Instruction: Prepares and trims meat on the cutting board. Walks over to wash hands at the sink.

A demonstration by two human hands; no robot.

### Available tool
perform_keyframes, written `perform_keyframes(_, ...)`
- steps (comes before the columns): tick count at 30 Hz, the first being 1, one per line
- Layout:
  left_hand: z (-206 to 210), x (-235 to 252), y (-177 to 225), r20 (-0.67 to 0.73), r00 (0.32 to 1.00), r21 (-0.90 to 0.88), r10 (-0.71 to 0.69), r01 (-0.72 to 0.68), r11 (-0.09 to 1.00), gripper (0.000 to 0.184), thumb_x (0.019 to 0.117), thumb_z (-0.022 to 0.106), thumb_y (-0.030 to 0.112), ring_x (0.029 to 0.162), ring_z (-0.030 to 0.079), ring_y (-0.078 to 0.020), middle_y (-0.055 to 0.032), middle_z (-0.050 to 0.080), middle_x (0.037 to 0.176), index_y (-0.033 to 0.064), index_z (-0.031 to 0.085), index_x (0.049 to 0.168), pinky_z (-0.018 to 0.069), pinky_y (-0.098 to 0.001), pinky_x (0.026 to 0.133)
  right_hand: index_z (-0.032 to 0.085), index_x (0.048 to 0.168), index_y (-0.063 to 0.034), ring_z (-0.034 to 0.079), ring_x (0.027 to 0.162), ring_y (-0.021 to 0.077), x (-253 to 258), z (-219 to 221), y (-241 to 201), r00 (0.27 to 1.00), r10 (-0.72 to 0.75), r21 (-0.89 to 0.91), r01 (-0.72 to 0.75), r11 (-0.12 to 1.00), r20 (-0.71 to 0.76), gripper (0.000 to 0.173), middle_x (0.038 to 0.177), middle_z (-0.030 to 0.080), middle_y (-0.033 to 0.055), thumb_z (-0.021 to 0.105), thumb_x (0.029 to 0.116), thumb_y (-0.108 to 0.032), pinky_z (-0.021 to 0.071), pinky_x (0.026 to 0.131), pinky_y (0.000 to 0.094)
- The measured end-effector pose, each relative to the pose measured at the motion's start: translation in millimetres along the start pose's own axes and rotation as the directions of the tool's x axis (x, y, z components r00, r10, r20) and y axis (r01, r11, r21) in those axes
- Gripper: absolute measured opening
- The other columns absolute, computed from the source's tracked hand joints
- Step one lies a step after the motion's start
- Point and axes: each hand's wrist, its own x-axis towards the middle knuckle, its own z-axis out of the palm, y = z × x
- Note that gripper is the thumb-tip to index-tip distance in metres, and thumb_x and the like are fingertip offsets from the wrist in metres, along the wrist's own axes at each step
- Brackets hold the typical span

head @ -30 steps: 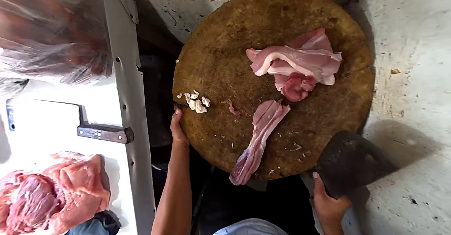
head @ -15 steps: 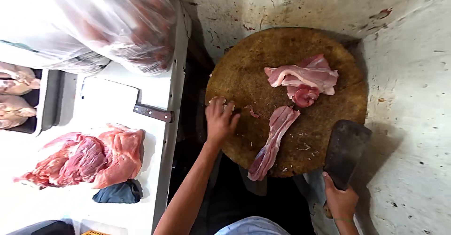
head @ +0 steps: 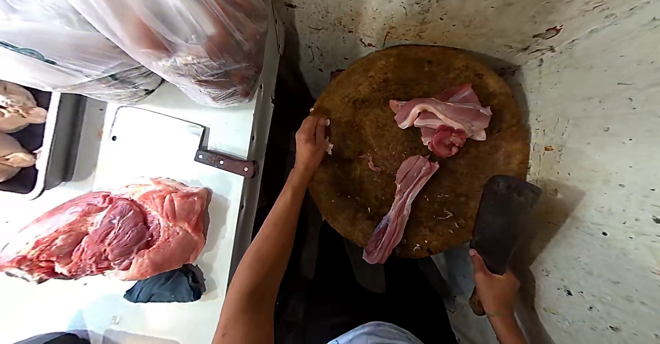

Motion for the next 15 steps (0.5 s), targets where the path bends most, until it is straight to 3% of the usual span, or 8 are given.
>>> perform_keyframes(2, -2, -13, 9, 0.028, 0.998, -0.013, -0.051, 0.052, 0.999, 0.033, 0.1105, 0.041, 0.016, 0.108, 0.068, -0.0239, -0.0188, 0.07, 0.116, -0.0036, 0.066, 0.12, 0.0543, -0.0401, 0.097, 0.068, 0.108, 0.01, 0.062, 0.066, 0.0293, -1, -1, 0, 1.0, 0.011, -0.011, -0.01, 1.0, 0.014, 0.038, 0.083, 0.066, 0.0241, 0.075, 0.0952, -0.025, 0.0521, 0.069, 0.0553)
perform_keyframes(4, 3, -29, 7, 0.16, 0.986, 0.175, 0.035, -0.063, 0.982, 0.036, 0.1067, 0.048, 0.025, 0.124, 0.06, -0.0306, -0.0181, 0.064, 0.13, -0.0001, 0.063, 0.129, 0.0466, -0.049, 0.109, 0.069, 0.108, 0.0089, 0.061, 0.064, 0.0277, -5, -8, -6, 0.999, 0.019, -0.008, -0.018, 1.0, 0.04, 0.036, 0.081, 0.066, 0.0223, 0.073, 0.0968, -0.025, 0.0525, 0.067, 0.0538)
perform_keyframes(6, 13, -37, 4, 0.257, 0.959, 0.413, 0.122, -0.223, 0.883, 0.047, 0.0988, 0.06, 0.041, 0.134, 0.051, -0.0378, -0.016, 0.059, 0.14, 0.0101, 0.065, 0.134, 0.0394, -0.0579, 0.112, 0.07, 0.102, 0.0069, 0.059, 0.058, 0.0196, -7, -22, -24, 0.997, -0.008, 0.036, 0.005, 0.999, 0.079, 0.03, 0.072, 0.064, 0.0142, 0.07, 0.0985, -0.023, 0.053, 0.06, 0.0445)
perform_keyframes(8, 13, -45, -1, 0.303, 0.936, 0.521, 0.177, -0.318, 0.792, 0.047, 0.1012, 0.057, 0.048, 0.129, 0.054, -0.0424, -0.0186, 0.061, 0.137, 0.0126, 0.068, 0.13, 0.0426, -0.0593, 0.106, 0.066, 0.098, 0.0028, 0.056, 0.05, 0.0069, -16, -33, -47, 0.992, 0.02, 0.142, -0.038, 0.989, 0.127, 0.026, 0.063, 0.058, 0.0012, 0.064, 0.1018, -0.023, 0.0521, 0.05, 0.0274)
perform_keyframes(10, 9, -35, -4, 0.342, 0.914, 0.532, 0.22, -0.381, 0.757, 0.042, 0.1048, 0.054, 0.043, 0.116, 0.06, -0.0423, -0.0206, 0.064, 0.125, 0.0095, 0.069, 0.124, 0.0485, -0.0565, 0.095, 0.061, 0.102, 0.0017, 0.056, 0.049, 0.0034, -18, -30, -69, 0.994, 0.026, 0.257, -0.051, 0.965, 0.103, 0.025, 0.063, 0.056, -0.0028, 0.059, 0.1046, -0.023, 0.0522, 0.049, 0.0223)
perform_keyframes(12, 7, -18, -9, 0.368, 0.892, 0.512, 0.263, -0.431, 0.743, 0.036, 0.1065, 0.052, 0.037, 0.106, 0.063, -0.0418, -0.0209, 0.065, 0.112, 0.006, 0.069, 0.114, 0.0529, -0.054, 0.086, 0.057, 0.121, 0.0042, 0.059, 0.063, 0.0063, -9, -18, -87, 0.999, -0.034, 0.276, 0.026, 0.961, 0.022, 0.03, 0.08, 0.058, 0.0026, 0.053, 0.1064, -0.022, 0.0541, 0.06, 0.0255)
perform_keyframes(14, 8, -4, -15, 0.384, 0.864, 0.499, 0.325, -0.491, 0.714, 0.033, 0.1076, 0.051, 0.031, 0.099, 0.067, -0.0402, -0.02, 0.066, 0.103, 0.0036, 0.069, 0.104, 0.0572, -0.0509, 0.078, 0.046, 0.148, 0.0036, 0.065, 0.101, 0.0198, 5, 0, -99, 0.992, -0.122, 0.264, 0.129, 0.956, -0.043, 0.049, 0.125, 0.063, 0.0194, 0.054, 0.1048, -0.018, 0.054, 0.09, 0.0371)
perform_keyframes(15, 8, 1, -18, 0.384, 0.853, 0.494, 0.353, -0.513, 0.702, 0.033, 0.1077, 0.051, 0.029, 0.095, 0.069, -0.0394, -0.0197, 0.067, 0.099, 0.0027, 0.069, 0.1, 0.0584, -0.0496, 0.074, 0.038, 0.156, 0.0002, 0.062, 0.119, 0.0245, 12, 8, -103, 0.987, -0.157, 0.242, 0.162, 0.957, -0.042, 0.058, 0.144, 0.056, 0.023, 0.055, 0.1041, -0.018, 0.0495, 0.104, 0.0394)
